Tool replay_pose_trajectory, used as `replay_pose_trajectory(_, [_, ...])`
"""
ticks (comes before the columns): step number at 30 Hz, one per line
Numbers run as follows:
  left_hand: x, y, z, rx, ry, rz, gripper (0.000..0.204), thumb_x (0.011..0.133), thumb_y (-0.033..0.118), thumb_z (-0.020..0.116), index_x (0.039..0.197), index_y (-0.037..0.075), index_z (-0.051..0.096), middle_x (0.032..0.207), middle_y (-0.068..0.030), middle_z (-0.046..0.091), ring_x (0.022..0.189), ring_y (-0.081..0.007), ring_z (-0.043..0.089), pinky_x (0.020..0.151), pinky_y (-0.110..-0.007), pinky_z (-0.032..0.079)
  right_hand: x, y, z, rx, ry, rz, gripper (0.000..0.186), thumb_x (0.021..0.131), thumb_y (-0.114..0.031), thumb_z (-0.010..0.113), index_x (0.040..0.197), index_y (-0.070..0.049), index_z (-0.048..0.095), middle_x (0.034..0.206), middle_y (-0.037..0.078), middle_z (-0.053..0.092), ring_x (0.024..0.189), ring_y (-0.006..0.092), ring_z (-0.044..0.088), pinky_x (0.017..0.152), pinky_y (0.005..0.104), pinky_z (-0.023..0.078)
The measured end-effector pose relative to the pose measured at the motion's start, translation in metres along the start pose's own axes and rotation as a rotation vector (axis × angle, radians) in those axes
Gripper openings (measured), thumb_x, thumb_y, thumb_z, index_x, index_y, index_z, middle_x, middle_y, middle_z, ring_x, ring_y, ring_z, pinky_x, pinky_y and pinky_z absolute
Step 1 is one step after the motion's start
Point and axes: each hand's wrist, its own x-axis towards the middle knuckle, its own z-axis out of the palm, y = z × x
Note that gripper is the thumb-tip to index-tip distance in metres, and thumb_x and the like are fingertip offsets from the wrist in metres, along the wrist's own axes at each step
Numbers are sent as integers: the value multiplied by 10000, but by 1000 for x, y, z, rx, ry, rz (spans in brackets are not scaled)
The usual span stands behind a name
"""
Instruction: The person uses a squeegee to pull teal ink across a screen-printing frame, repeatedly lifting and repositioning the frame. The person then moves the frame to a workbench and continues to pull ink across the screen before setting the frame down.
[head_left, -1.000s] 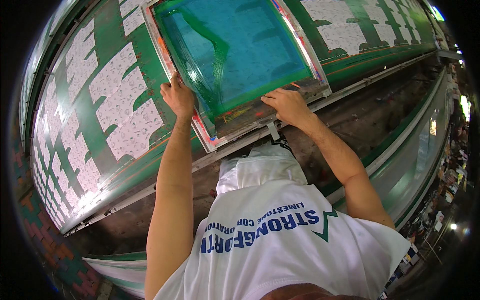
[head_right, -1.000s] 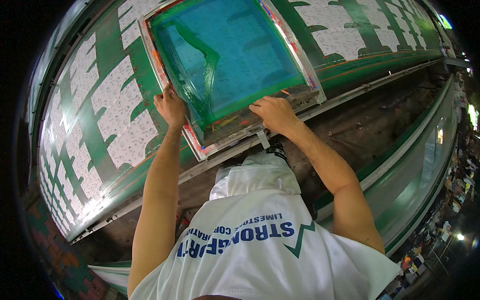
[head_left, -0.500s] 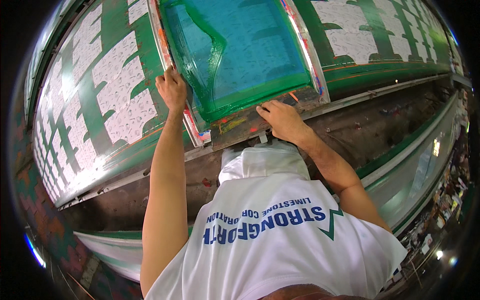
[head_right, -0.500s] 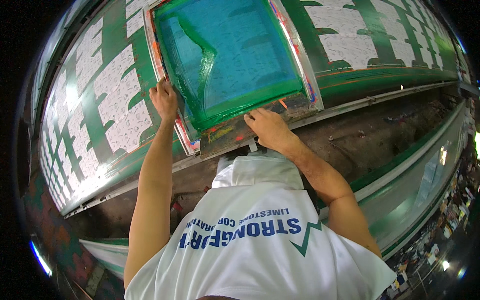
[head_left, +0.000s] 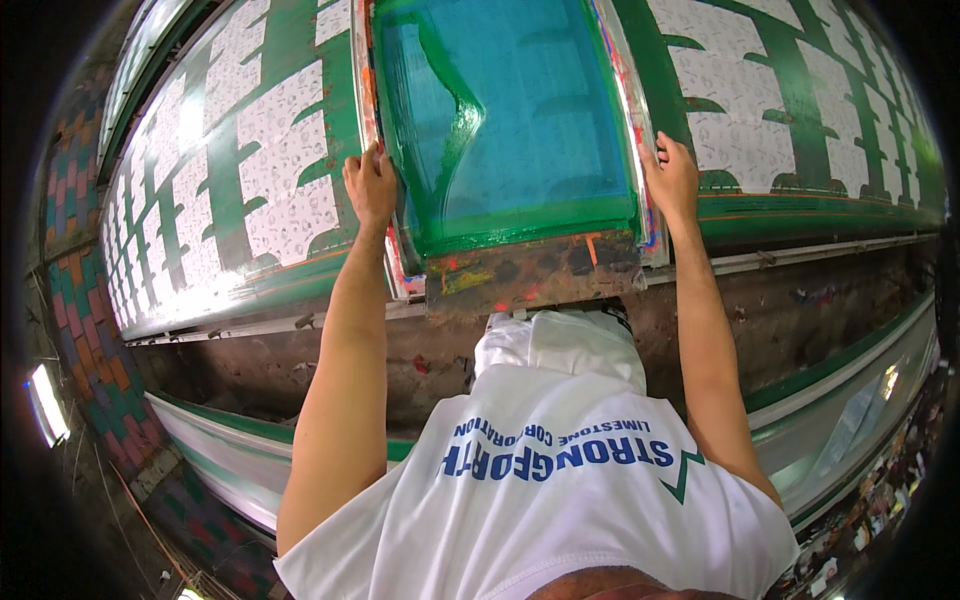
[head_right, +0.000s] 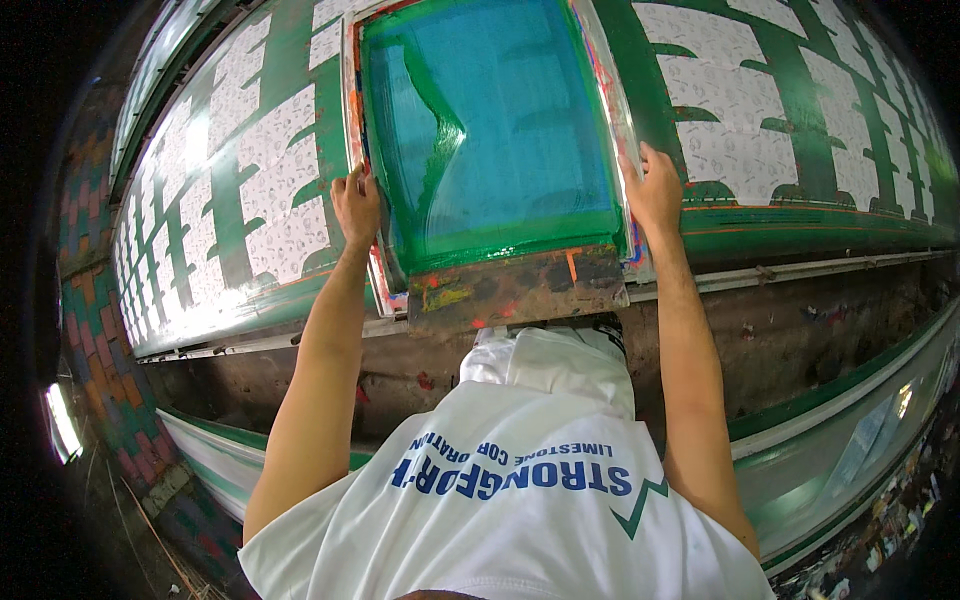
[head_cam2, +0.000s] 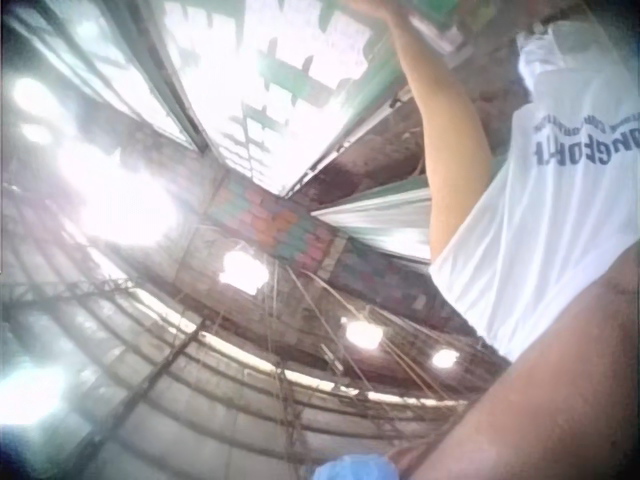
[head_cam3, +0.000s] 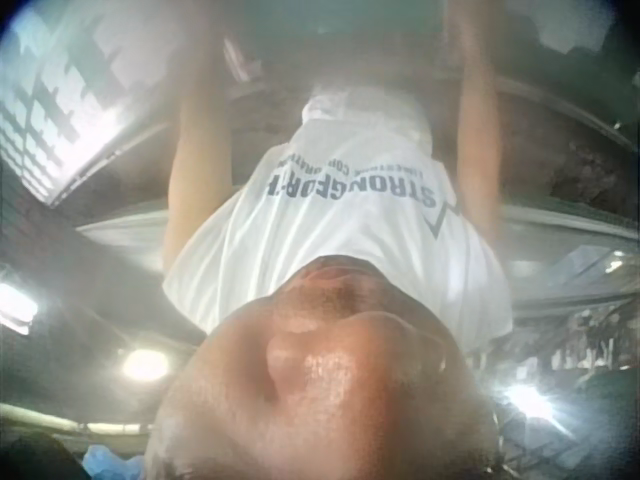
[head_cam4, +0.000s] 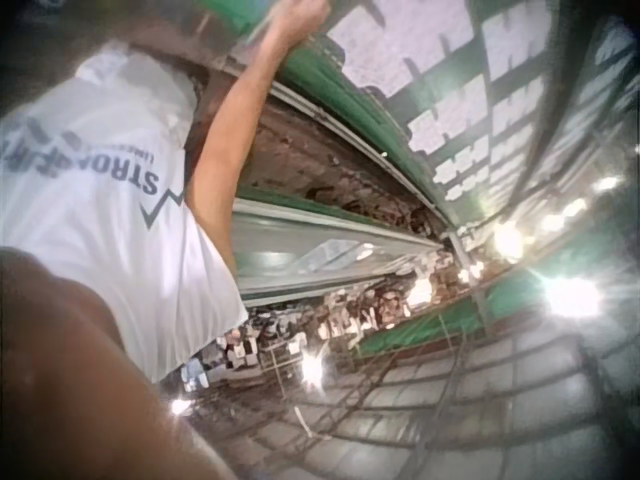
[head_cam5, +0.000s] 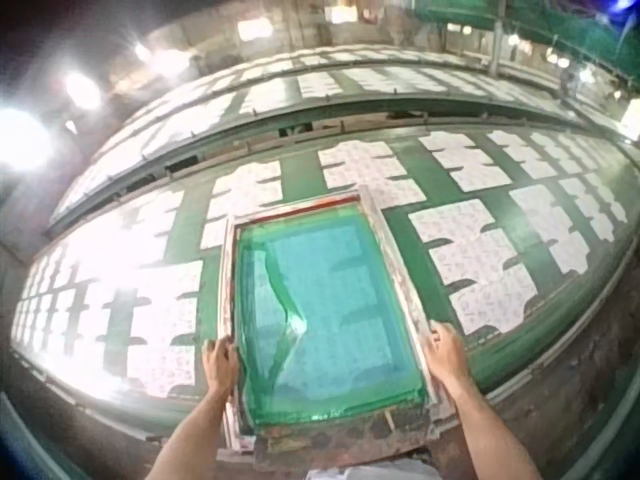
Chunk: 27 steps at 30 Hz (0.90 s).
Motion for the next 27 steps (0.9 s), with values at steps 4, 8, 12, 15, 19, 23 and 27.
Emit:
replay_pose_trajectory(4, [2, 0, -1, -3, -31, -34, 384, 1004, 266, 654, 1354, 117, 706, 1115, -171, 592, 1095, -359, 574, 992, -472, 481, 20, 18, 20, -265, 60, -79, 706, 848, -445, 851, 1307, 62, 674, 1144, 267, 685, 1060, 409, 682, 933, 498, 556])
replay_pose_trajectory(8, [1, -2, 0, -46, 16, 1, 381, 995, 251, 676, 1351, 119, 714, 1085, -163, 597, 1078, -362, 572, 972, -477, 483, 20, 22, 23, -433, -13, -56, 658, 809, -429, 860, 1240, 42, 701, 1133, 256, 670, 1042, 416, 676, 909, 513, 552])
replay_pose_trajectory(12, [-1, -7, 2, -41, 18, -6, 368, 985, 240, 705, 1335, 127, 731, 1017, -149, 594, 1021, -350, 582, 925, -474, 495, 23, 21, 18, -278, -58, -44, 496, 768, -334, 844, 1118, -6, 716, 1074, 213, 655, 1011, 408, 670, 874, 518, 553])
replay_pose_trajectory(15, [-2, -13, 5, -42, 24, -4, 369, 980, 244, 725, 1334, 142, 744, 964, -140, 582, 963, -326, 590, 890, -462, 499, 21, 17, 9, -208, 6, -98, 484, 752, -312, 835, 1108, -8, 717, 1027, 189, 643, 983, 389, 669, 838, 508, 556])
replay_pose_trajectory(19, [2, -21, 4, -64, -10, 1, 379, 976, 241, 744, 1346, 165, 750, 918, -128, 565, 909, -298, 585, 857, -447, 491, 17, 5, -13, -166, 45, -155, 541, 740, -310, 844, 1152, 19, 723, 1026, 181, 642, 977, 376, 670, 840, 492, 563])
replay_pose_trajectory(23, [20, -7, -4, -76, -25, 52, 396, 982, 233, 741, 1373, 173, 740, 908, -117, 551, 890, -285, 569, 845, -431, 480, 29, -2, -38, -182, -2, -163, 641, 755, -324, 861, 1263, 39, 717, 1077, 178, 657, 1004, 369, 681, 862, 473, 571])
replay_pose_trajectory(27, [39, 49, -4, -56, -13, 42, 387, 987, 233, 737, 1369, 172, 748, 913, -108, 550, 893, -273, 569, 843, -415, 477, 57, 32, -80, -134, -8, -151, 634, 763, -325, 861, 1248, 56, 716, 1051, 185, 657, 986, 372, 678, 851, 479, 566])
